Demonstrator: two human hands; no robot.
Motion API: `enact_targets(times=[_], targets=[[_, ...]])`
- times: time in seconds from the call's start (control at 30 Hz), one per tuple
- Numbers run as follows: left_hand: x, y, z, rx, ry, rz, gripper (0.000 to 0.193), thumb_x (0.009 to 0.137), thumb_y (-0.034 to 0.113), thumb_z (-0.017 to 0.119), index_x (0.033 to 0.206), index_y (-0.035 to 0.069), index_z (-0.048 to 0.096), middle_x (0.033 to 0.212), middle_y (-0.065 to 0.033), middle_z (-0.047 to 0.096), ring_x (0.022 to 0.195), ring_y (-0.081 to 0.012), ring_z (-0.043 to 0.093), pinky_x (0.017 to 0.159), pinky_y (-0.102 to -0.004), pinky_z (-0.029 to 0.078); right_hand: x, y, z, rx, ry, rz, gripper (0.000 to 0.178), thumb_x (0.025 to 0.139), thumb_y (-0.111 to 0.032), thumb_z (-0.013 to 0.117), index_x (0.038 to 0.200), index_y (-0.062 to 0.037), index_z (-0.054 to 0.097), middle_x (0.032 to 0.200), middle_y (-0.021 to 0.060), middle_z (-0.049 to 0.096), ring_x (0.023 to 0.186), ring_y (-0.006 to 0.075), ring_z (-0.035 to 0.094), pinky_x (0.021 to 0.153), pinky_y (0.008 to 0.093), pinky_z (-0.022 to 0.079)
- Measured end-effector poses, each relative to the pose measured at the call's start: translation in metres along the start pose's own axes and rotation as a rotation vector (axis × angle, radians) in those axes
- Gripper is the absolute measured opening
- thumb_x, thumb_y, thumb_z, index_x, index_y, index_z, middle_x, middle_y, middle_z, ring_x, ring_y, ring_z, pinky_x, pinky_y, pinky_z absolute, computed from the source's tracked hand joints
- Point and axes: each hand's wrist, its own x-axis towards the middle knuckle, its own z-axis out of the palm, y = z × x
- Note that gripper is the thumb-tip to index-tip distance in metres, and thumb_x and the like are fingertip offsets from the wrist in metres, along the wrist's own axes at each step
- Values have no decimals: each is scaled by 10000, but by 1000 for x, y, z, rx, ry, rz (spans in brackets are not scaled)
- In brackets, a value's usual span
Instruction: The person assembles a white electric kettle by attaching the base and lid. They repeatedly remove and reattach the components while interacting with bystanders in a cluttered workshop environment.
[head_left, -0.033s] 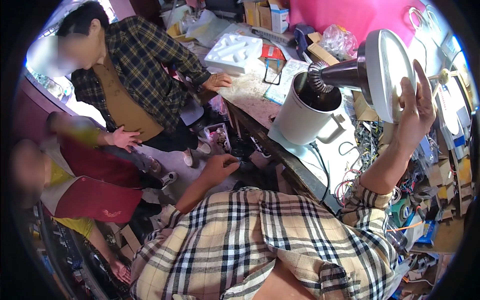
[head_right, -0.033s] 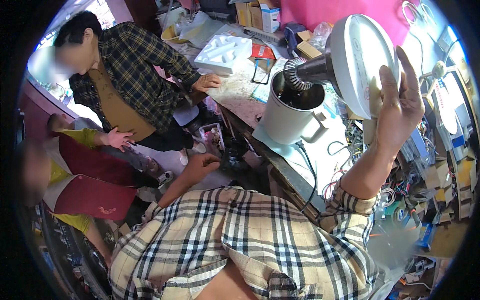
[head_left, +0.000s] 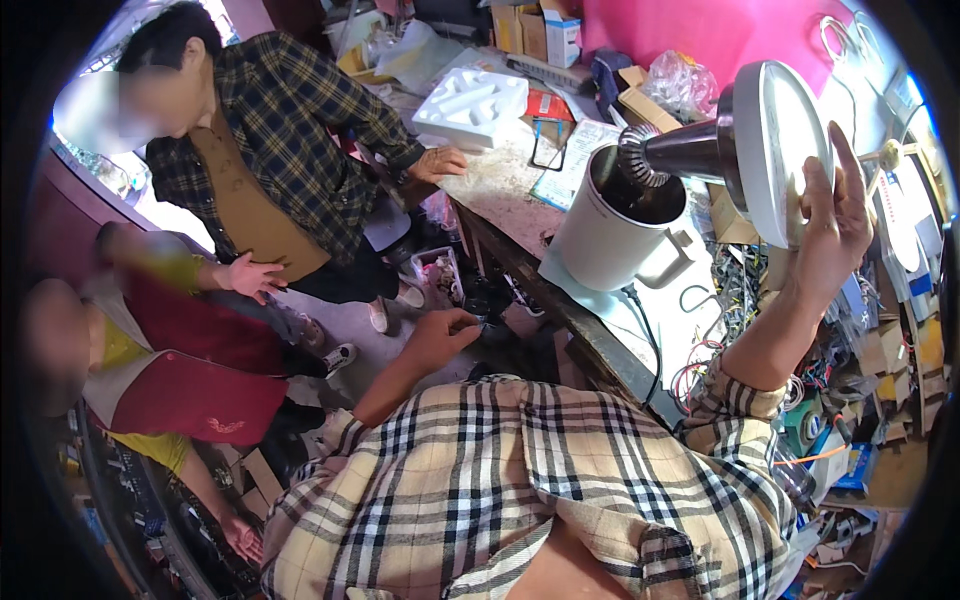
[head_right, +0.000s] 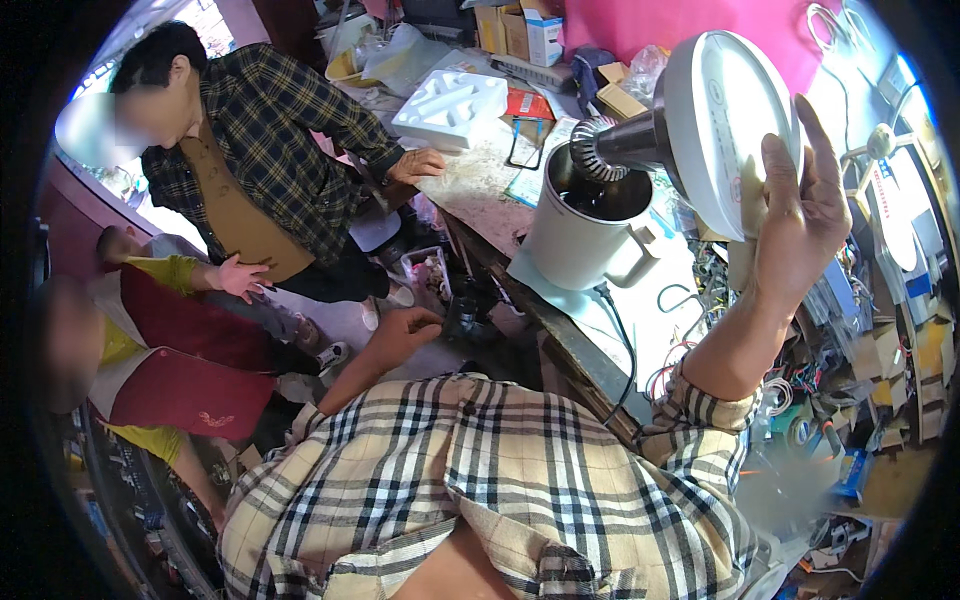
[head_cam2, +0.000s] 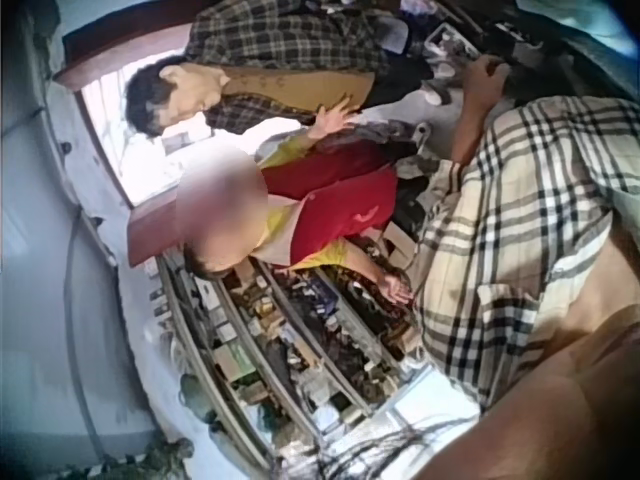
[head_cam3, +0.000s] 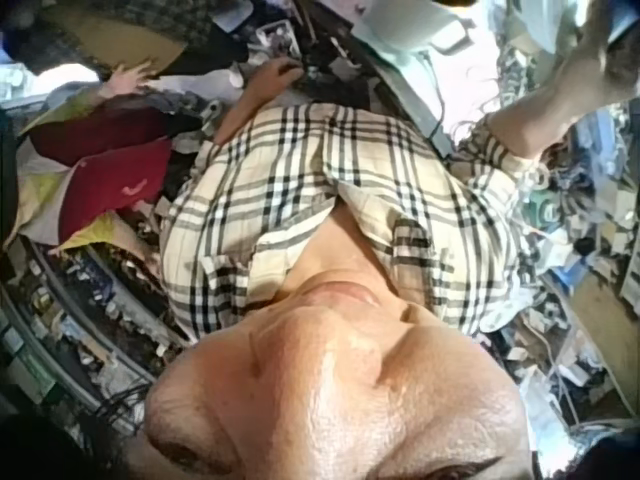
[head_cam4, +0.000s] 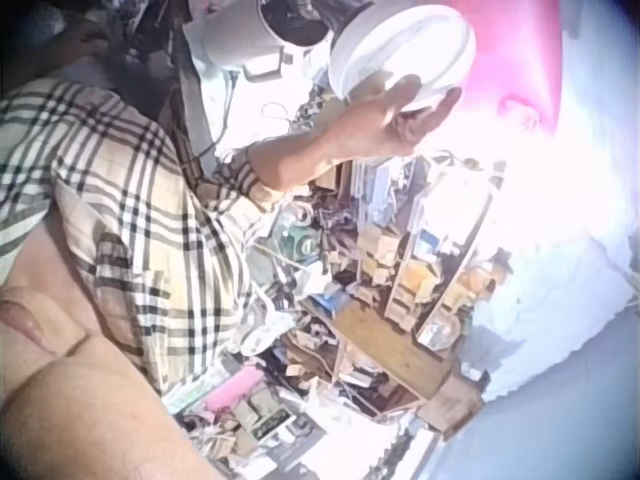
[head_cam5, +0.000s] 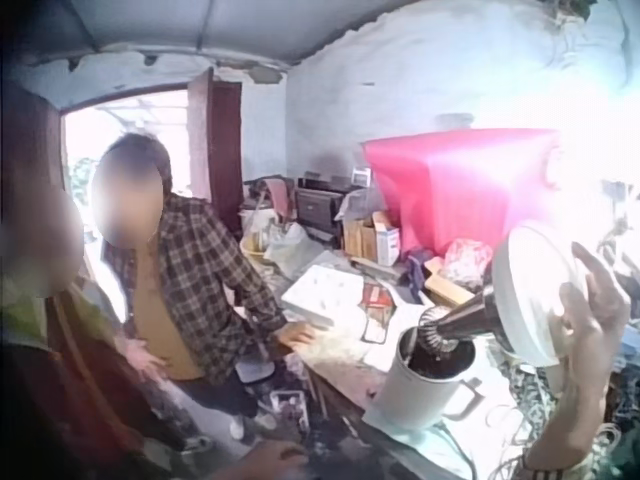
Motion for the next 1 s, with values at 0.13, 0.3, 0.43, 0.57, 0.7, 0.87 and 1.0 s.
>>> enact_targets(times=[0.13, 0.3, 0.43, 0.57, 0.7, 0.87, 1.0], targets=[[0, 7, -2, -9, -16, -15, 286, 873, 189, 654, 1065, -22, 661, 917, -109, 700, 844, -154, 654, 773, -303, 509, 0, 0, 2, -40, 21, 12, 381, 878, -52, 638, 1258, -81, 625, 715, -74, 477, 602, 13, 337, 540, 190, 260], [-5, 10, -2, 23, 0, -25, 292, 875, 202, 656, 1070, -15, 660, 918, -109, 702, 845, -156, 657, 774, -302, 512, 1, 4, 3, -31, -19, 30, 381, 881, -50, 640, 1260, -89, 626, 740, -60, 474, 637, 31, 350, 579, 204, 271], [-3, 11, 0, 6, -4, -30, 298, 873, 210, 661, 1072, -11, 660, 928, -108, 703, 845, -152, 655, 775, -299, 512, 4, 9, -5, -100, -61, 81, 402, 867, -95, 669, 1266, -102, 623, 974, 84, 694, 866, 100, 610, 816, 257, 463], [-6, 6, 1, 1, 15, -50, 299, 870, 213, 665, 1075, -6, 660, 929, -102, 702, 845, -149, 654, 774, -298, 512, 3, 14, 0, -57, -72, 80, 403, 865, -103, 676, 1265, -107, 625, 965, 83, 696, 853, 94, 606, 804, 252, 463], [1, 6, 4, 4, 20, -41, 308, 841, 257, 677, 1039, 22, 679, 939, -119, 711, 841, -201, 675, 774, -326, 521, 1, 16, -3, -36, -68, 69, 401, 866, -92, 679, 1264, -102, 625, 952, 75, 695, 837, 82, 592, 792, 236, 451], [1, 4, 3, -43, 14, -38, 315, 837, 255, 685, 1049, 23, 677, 939, -114, 712, 847, -195, 675, 778, -320, 519, 3, 21, -2, -12, -100, 102, 392, 871, -48, 666, 1258, -92, 627, 955, 66, 694, 844, 72, 581, 788, 227, 441], [5, 8, 1, -7, 4, -49, 319, 839, 254, 686, 1054, 20, 670, 924, -113, 711, 847, -193, 676, 770, -314, 518, 0, 25, 1, 18, -101, 104, 408, 867, -21, 665, 1267, -84, 618, 955, 57, 686, 857, 68, 578, 794, 215, 439]])
